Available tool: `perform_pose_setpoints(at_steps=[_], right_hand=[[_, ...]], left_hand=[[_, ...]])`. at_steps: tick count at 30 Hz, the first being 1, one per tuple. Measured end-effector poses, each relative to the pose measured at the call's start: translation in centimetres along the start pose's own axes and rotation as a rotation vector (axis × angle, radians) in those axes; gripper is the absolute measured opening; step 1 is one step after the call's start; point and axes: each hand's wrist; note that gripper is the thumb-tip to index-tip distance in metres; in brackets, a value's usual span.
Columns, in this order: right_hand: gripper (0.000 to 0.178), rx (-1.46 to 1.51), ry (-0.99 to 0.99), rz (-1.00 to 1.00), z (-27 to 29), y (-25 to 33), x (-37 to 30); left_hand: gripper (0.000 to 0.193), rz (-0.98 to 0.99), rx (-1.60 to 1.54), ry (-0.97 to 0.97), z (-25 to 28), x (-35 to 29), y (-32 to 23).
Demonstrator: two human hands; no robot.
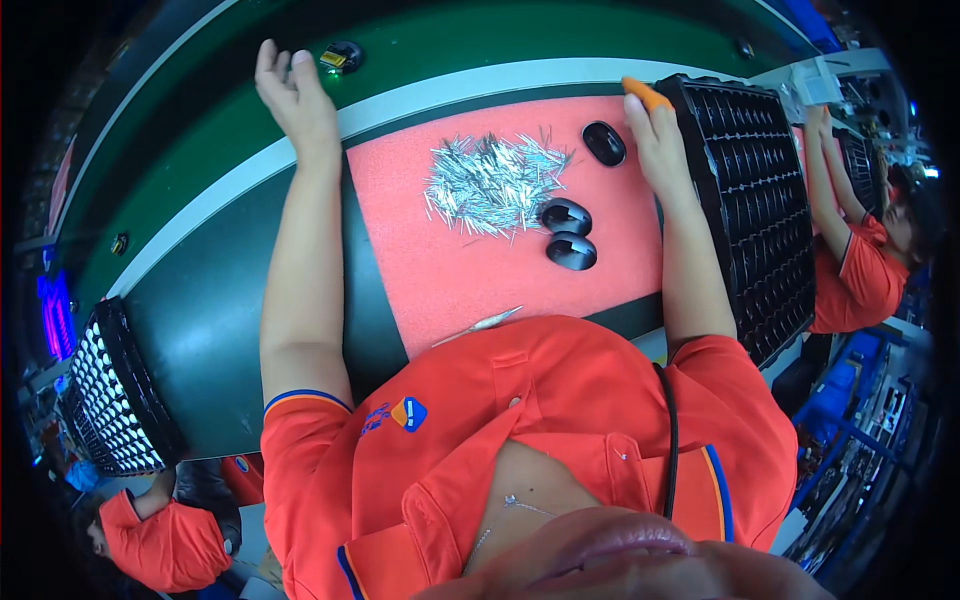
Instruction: Assembling small electronic components by inserting internal modules and batteries into plastic casings on a production line.
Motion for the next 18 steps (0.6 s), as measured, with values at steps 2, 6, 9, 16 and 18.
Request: perform_pose_setpoints(at_steps=[2,6,9,16,18], right_hand=[[0.041,-0.026,0.022,-0.008,-0.2,-0.1,-1.6],[0.03,-0.084,0.057,0.014,-1.1,1.2,-3.0],[0.022,-0.112,0.107,0.104,-1.4,2.6,-3.0],[0.029,0.12,0.19,-0.204,-1.7,2.5,-4.5],[0.031,0.258,0.198,-0.218,-1.4,2.5,-3.2]], left_hand=[[0.05,0.032,-0.153,0.04,-1.6,-1.5,-1.7],[0.047,0.075,-0.225,0.184,-2.6,-3.0,-1.8],[0.046,0.025,-0.112,0.255,-1.6,-3.1,-0.8],[0.041,0.12,-0.193,0.253,-2.9,-3.5,0.2],[0.04,0.135,-0.193,0.244,-2.6,-3.4,0.0]])
Point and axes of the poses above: each hand's wrist, its own x-axis towards the middle knuckle, its own z-axis out of the back of the hand, y = z × x, and after that the axes turned 8 degrees about y, right-handed
